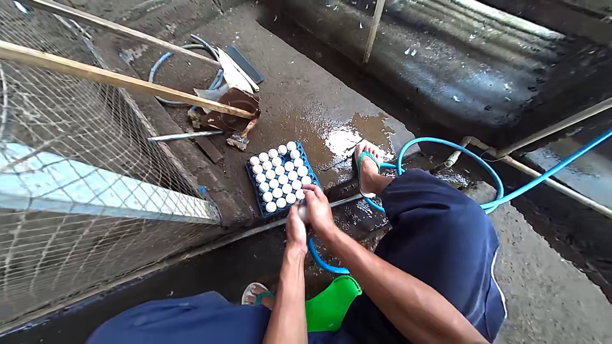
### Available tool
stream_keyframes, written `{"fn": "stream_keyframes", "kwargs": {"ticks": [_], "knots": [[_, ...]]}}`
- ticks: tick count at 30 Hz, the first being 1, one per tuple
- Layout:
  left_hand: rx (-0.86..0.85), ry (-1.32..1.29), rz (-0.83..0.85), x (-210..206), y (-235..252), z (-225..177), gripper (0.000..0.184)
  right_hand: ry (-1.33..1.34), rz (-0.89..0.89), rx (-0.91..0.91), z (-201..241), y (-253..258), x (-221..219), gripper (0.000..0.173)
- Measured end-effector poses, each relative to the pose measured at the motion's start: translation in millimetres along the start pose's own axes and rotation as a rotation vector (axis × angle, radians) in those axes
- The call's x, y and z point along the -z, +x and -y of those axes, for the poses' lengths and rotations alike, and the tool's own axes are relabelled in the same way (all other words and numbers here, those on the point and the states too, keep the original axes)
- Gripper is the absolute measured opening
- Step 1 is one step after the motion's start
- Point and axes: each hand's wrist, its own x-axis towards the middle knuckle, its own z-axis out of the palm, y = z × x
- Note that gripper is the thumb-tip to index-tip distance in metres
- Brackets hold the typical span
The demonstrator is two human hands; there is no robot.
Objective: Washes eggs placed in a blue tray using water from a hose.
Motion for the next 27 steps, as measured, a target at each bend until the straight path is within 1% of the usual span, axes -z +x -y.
{"fn": "stream_keyframes", "kwargs": {"ticks": [2, 3, 4, 5, 6, 7, 8, 9, 10, 12, 13, 14, 15, 17, 18, 21, 22, 23, 24, 25, 26, 27], "knots": [[-0.032, -0.028, 0.026, 2, -2, 2, 0.042, -0.046, 0.009, 0.118, -5, -10, -1, 0.042], [0.007, 0.001, 0.053, 5, 0, 2, 0.045, -0.001, 0.022, 0.078, -6, -6, 0, 0.042], [0.045, 0.021, 0.090, 8, 4, 4, 0.047, 0.100, 0.051, -0.039, -6, 2, 2, 0.039], [0.067, 0.006, 0.135, 9, 7, 6, 0.045, 0.225, 0.083, -0.192, -5, 11, 4, 0.034], [0.075, -0.019, 0.187, 11, 9, 8, 0.040, 0.333, 0.103, -0.347, -3, 17, 5, 0.030], [0.067, -0.040, 0.240, 15, 10, 10, 0.033, 0.400, 0.096, -0.416, -3, 20, 6, 0.030], [0.041, -0.064, 0.271, 17, 12, 12, 0.029, 0.419, 0.079, -0.393, -4, 21, 7, 0.034], [0.005, -0.074, 0.277, 18, 13, 12, 0.027, 0.356, 0.071, -0.314, -3, 19, 8, 0.038], [-0.037, -0.075, 0.261, 17, 14, 11, 0.031, 0.218, 0.054, -0.197, -1, 14, 7, 0.040], [-0.116, -0.028, 0.209, 13, 11, 9, 0.047, -0.065, 0.025, 0.037, 2, -2, 4, 0.042], [-0.153, 0.009, 0.173, 9, 9, 8, 0.050, -0.152, 0.014, 0.109, 2, -7, 3, 0.042], [-0.155, 0.038, 0.148, 7, 7, 8, 0.051, -0.174, -0.003, 0.118, 1, -7, 3, 0.041], [-0.119, 0.073, 0.119, 6, 6, 6, 0.050, -0.148, -0.012, 0.058, -1, -2, 4, 0.040], [-0.062, 0.110, 0.017, 0, 10, 12, 0.046, -0.056, -0.025, -0.124, -5, 12, 4, 0.039], [-0.059, 0.112, -0.006, -1, 11, 13, 0.046, -0.050, -0.027, -0.141, -6, 11, 3, 0.040], [-0.048, 0.039, -0.020, -1, 6, 6, 0.048, -0.100, -0.042, 0.034, -3, -9, -6, 0.040], [0.002, 0.042, -0.005, 3, 6, 4, 0.050, -0.085, -0.037, 0.031, -5, -5, -6, 0.038], [0.045, 0.037, 0.023, 8, 9, 4, 0.051, -0.062, -0.022, -0.036, -7, 4, -4, 0.037], [0.053, 0.002, 0.075, 12, 14, 8, 0.050, -0.038, 0.000, -0.141, -11, 17, -3, 0.035], [0.076, -0.077, 0.180, 19, 19, 11, 0.051, -0.030, 0.027, -0.245, -18, 29, -1, 0.033], [0.097, -0.143, 0.281, 25, 23, 14, 0.051, -0.049, 0.045, -0.312, -27, 39, 1, 0.032], [0.114, -0.183, 0.341, 29, 27, 15, 0.053, -0.095, 0.062, -0.347, -36, 46, 5, 0.031]]}}
